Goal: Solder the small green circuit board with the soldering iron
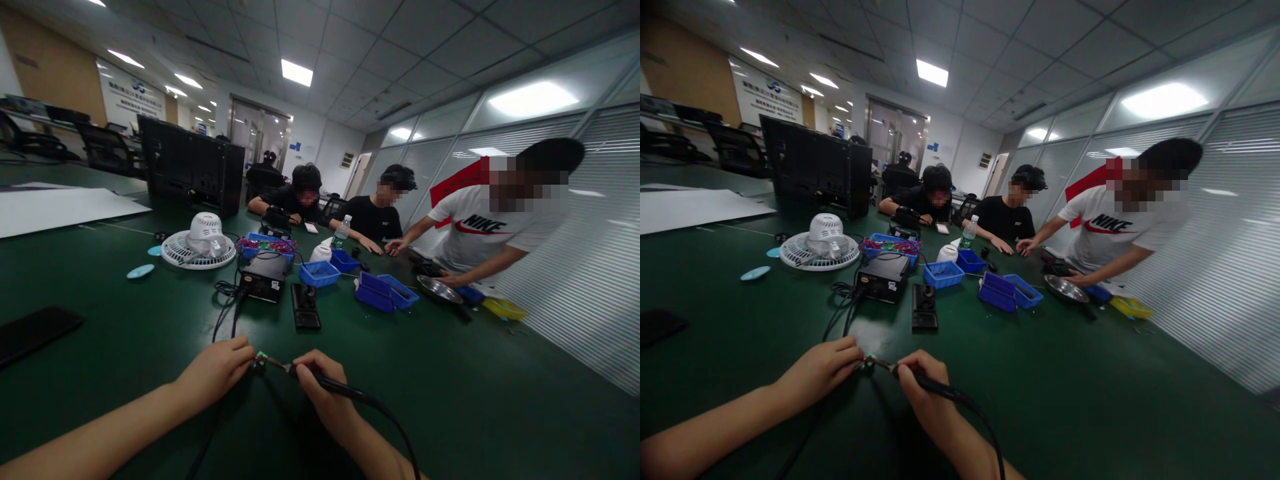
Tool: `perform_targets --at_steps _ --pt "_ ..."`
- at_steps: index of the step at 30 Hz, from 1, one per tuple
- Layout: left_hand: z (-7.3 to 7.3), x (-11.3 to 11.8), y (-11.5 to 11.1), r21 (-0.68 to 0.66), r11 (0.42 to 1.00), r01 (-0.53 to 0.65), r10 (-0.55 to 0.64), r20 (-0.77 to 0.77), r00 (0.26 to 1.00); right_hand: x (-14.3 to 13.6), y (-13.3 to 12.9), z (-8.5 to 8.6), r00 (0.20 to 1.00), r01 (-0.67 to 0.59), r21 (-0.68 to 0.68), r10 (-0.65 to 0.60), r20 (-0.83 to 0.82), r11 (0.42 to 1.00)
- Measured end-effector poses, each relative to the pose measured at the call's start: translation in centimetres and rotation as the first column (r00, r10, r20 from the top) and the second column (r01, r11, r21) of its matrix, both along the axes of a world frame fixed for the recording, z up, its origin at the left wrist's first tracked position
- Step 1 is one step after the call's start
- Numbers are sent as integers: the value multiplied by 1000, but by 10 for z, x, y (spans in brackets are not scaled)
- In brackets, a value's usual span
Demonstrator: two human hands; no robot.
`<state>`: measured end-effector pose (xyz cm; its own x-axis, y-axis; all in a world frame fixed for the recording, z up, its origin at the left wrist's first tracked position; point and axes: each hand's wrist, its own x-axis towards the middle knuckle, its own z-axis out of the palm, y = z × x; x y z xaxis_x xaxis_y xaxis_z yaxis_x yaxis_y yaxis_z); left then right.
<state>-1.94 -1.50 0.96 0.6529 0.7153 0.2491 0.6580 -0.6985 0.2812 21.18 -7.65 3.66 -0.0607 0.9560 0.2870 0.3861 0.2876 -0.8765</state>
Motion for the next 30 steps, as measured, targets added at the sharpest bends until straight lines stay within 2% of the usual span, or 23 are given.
perform_targets --at_steps 13,19,30 --pt "-6 -3 2 -5 1000 18 -18 26 999 -2 0 -3 1000 -17 9 17 -5 1000" --pt "-4 -3 1 -49 999 12 -10 32 999 -3 0 -5 1000 -9 18 9 10 1000" --pt "-7 -4 2 -40 999 11 -10 22 1000 -1 -2 -3 999 -23 26 22 40 999"
